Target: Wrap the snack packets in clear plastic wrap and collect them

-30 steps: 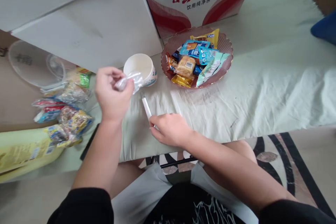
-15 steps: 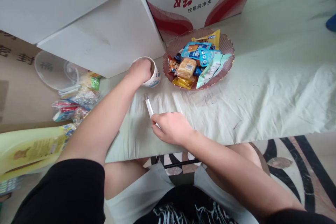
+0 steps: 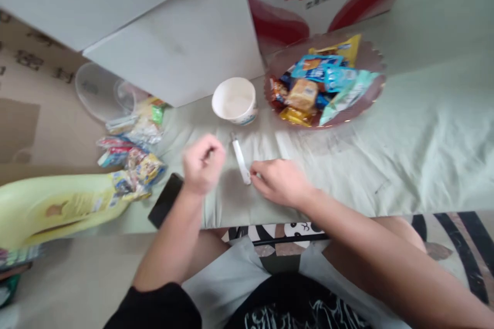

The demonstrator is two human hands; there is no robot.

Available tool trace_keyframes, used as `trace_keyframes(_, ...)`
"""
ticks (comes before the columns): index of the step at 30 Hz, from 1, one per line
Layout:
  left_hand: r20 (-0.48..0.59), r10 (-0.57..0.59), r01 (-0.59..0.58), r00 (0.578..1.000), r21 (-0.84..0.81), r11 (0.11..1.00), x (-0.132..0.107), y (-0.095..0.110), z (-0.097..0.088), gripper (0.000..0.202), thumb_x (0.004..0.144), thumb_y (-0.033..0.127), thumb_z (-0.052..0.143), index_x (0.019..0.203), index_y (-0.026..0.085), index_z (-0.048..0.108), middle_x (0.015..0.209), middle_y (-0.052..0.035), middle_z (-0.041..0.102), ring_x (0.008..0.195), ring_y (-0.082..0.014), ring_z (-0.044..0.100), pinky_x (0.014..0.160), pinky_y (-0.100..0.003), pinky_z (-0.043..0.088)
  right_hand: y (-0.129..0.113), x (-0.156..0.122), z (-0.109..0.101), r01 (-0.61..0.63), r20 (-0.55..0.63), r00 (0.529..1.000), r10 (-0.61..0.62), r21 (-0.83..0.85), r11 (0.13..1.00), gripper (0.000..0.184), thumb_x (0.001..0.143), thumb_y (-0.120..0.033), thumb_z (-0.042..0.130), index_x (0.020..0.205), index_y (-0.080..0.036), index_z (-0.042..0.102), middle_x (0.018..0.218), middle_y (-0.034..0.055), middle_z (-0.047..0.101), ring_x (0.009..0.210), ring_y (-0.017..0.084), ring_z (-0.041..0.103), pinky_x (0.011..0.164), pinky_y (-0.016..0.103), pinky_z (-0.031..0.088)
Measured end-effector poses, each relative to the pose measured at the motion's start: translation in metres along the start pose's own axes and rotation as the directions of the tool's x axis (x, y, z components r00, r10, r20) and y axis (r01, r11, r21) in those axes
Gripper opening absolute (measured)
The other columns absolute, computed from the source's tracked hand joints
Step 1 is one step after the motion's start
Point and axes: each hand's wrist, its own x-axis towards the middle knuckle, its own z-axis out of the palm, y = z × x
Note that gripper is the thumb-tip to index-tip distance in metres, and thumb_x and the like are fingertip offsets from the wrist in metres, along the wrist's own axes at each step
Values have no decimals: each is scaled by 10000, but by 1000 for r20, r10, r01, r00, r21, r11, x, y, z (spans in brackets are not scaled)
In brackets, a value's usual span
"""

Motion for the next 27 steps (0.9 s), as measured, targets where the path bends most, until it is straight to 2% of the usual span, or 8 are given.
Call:
trace_keyframes(4, 106, -213, 227, 971, -141, 964, -68, -35, 6, 294, 839, 280, 569, 582, 208, 444, 518, 45, 393, 496, -100, 362, 489, -268, 312, 11, -4, 23, 59, -226, 973, -46, 53, 997, 194, 939, -304, 475, 870, -218, 635, 732, 32, 689, 612, 165, 602, 605, 302, 404)
trace_keyframes(7, -125, -239, 211, 963, -206, 956, -76, -59, -11, 281, 905, 301, 499, 640, 223, 445, 582, 24, 440, 582, -134, 442, 574, -290, 400, 5, -2, 36, 154, -394, 909, -133, 21, 988, 124, 929, -314, 523, 878, -245, 613, 704, 19, 652, 594, 169, 587, 596, 314, 439)
trace_keyframes(10, -343, -52, 28, 938, -76, 997, -72, -74, -45, 214, 935, 326, 505, 743, 232, 492, 778, -39, 592, 800, -189, 561, 794, -358, 489, -26, 18, 48, 192, -442, 876, -193, -47, 980, 55, 913, -305, 563, 891, -265, 594, 727, 21, 649, 633, 191, 608, 625, 341, 485)
trace_keyframes(13, -618, 3, -15, 786, -13, 1000, -70, -87, -81, 228, 1001, 358, 425, 828, 238, 513, 867, -65, 603, 914, -222, 581, 905, -418, 485, -76, 64, 68, 310, -365, 871, -328, -107, 945, 68, 914, -307, 574, 951, -260, 607, 852, 51, 688, 774, 222, 665, 720, 372, 536)
trace_keyframes(16, -798, -82, 48, 598, -66, 997, -72, -100, -110, 260, 1046, 388, 357, 923, 235, 528, 975, -83, 597, 1039, -245, 593, 984, -462, 467, -129, 129, 96, 469, -185, 850, -494, -162, 868, 240, 924, -334, 560, 1138, -240, 615, 1106, 108, 699, 1054, 271, 666, 913, 439, 544)
trace_keyframes(19, -824, -227, 179, 519, -154, 972, -80, -112, -130, 213, 1055, 377, 369, 1003, 240, 523, 1083, -85, 603, 1171, -249, 581, 1025, -466, 469, -165, 186, 127, 574, -4, 806, -591, -237, 784, 480, 897, -396, 612, 1334, -206, 556, 1441, 171, 548, 1368, 343, 484, 1111, 534, 430)
trace_keyframes(23, -751, -398, 278, 526, -291, 916, -91, -119, -143, 155, 1052, 340, 397, 1038, 243, 518, 1194, -79, 619, 1284, -257, 543, 1046, -488, 476, -184, 218, 159, 474, 65, 873, -484, -351, 807, 417, 967, -331, 536, 1372, -236, 547, 1493, 156, 497, 1372, 358, 447, 1095, 558, 427)
trace_keyframes(27, -659, -463, 297, 593, -356, 886, -95, -118, -141, 242, 1079, 344, 305, 1067, 233, 519, 1258, -85, 610, 1328, -270, 519, 1021, -548, 480, -185, 213, 156, 377, 16, 914, -405, -400, 836, 375, 963, -325, 537, 1329, -260, 586, 1384, 140, 562, 1191, 345, 564, 959, 520, 509)
